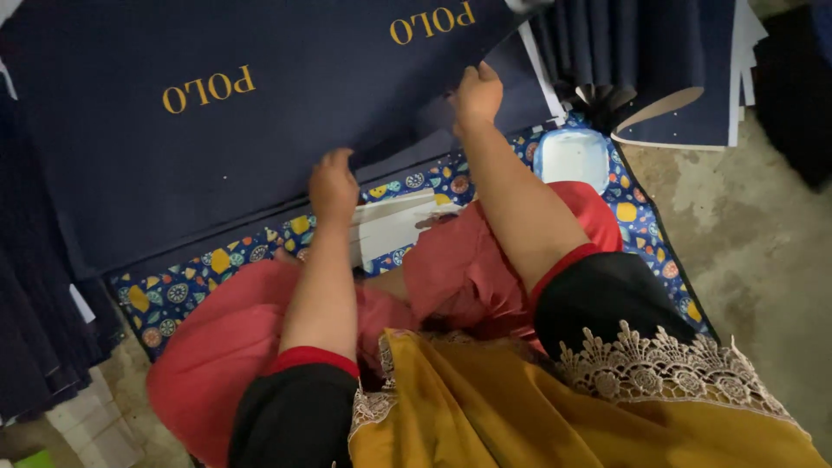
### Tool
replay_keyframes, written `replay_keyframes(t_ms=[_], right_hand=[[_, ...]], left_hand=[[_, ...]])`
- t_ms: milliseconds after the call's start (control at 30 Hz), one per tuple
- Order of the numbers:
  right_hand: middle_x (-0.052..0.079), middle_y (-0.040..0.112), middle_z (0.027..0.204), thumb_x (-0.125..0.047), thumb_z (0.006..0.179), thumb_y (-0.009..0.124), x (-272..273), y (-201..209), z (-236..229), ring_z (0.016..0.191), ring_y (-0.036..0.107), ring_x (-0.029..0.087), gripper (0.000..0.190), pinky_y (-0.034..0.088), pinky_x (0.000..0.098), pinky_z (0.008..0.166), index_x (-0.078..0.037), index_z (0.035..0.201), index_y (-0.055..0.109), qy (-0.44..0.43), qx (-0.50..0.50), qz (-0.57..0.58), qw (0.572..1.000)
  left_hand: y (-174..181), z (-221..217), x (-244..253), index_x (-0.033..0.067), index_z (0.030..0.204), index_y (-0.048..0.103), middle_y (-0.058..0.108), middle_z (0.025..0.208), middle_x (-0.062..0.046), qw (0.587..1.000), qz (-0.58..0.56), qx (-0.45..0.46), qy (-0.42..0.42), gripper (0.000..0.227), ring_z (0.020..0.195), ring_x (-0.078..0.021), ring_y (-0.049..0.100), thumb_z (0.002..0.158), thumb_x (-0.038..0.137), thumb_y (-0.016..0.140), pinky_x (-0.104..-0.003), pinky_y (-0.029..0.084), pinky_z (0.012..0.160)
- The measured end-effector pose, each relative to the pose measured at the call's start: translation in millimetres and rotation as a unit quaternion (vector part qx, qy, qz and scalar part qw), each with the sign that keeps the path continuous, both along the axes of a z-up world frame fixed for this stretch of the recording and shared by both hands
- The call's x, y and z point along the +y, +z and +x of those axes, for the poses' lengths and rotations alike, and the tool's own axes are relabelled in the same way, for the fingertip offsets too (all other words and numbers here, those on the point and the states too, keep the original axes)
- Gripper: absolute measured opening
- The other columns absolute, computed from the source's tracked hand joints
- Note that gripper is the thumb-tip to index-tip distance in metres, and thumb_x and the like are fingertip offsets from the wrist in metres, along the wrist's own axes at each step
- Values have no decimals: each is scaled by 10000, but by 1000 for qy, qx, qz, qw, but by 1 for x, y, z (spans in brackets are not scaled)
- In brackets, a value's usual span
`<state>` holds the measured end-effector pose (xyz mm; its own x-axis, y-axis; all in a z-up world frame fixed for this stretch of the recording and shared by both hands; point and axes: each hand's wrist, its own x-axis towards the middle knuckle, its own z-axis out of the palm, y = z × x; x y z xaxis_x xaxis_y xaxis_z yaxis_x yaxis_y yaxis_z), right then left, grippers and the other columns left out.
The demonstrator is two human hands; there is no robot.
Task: The person folds a dark blue paper sheet with a gold logo into a pouch shape and smooths the creases. They then apply glue to small white paper strips and attach them to the inside of the pouch to reinforce the edges.
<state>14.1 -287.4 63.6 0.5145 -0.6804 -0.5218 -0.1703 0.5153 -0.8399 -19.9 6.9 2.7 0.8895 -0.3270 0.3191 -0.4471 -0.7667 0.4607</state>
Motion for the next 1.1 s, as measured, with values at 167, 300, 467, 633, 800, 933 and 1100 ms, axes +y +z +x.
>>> replay_keyframes(t_ms=[167, 300, 467, 633, 800, 933, 1100], right_hand=[[21, 496, 529, -148, 904, 615, 19, 30, -1, 459, 514, 107, 133, 482, 291, 440, -124, 773, 609, 12, -105, -174, 979], [-18, 505, 599, -114, 923, 620, 41, 68, -3, 511, 518, 96, 134, 428, 262, 507, -151, 794, 626, 43, -287, -161, 943], [230, 715, 1281, -346, 1087, 549, 55, 92, -21, 1206, 718, 302, 432, 563, 416, 1074, -60, 1411, 565, 31, -382, -227, 895], [195, 315, 1661, -345, 1127, 477, 101, 16, -49, 1555, 335, 292, 624, 287, 400, 1290, -43, 1615, 234, 236, -275, -435, 824], [416, 281, 1571, -225, 1093, 589, 135, -2, -48, 1363, 441, 613, 810, 424, 674, 1132, -79, 1673, 43, 289, -190, -463, 816], [305, 148, 1674, -327, 926, 723, 147, 10, -66, 1522, 215, 472, 1045, 271, 656, 1208, -42, 1662, 38, 347, -182, -515, 762], [209, 324, 1673, -72, 869, 557, 150, 27, -41, 1530, 346, 398, 819, 201, 640, 1203, 16, 1607, 213, 384, -104, -531, 748]], left_hand=[[28, -10, -29, 107, 1440, 589, 599, 1433, -211, 999, 25, 29, -30, 540, 1174, -453, 629, 949, 314, 681, -553, 510, 935], [35, 11, -54, 71, 1521, 471, 530, 1500, -259, 999, -40, 20, -18, 678, 1321, -439, 574, 979, 434, 655, -521, 490, 1023], [33, 59, -80, 179, 1252, 712, 791, 1107, -138, 972, -199, 57, 108, 385, 975, -423, 731, 1010, 330, 453, -512, 525, 819], [72, 93, -97, 37, 1021, 724, 762, 962, -243, 931, -317, 83, 161, 391, 927, -456, 703, 962, 331, 474, -523, 484, 770], [62, 124, -97, 36, 1055, 767, 744, 1002, -238, 864, -433, 44, 253, 281, 1064, -439, 697, 970, 268, 635, -494, 543, 954], [119, 125, -87, -38, 1044, 701, 721, 1009, -265, 700, -646, 125, 280, 277, 965, -395, 715, 914, 165, 564, -464, 567, 864], [207, 126, -56, -95, 1025, 636, 699, 1025, -252, 560, -792, 38, 240, 282, 906, -366, 676, 897, 38, 423, -470, 564, 842]])
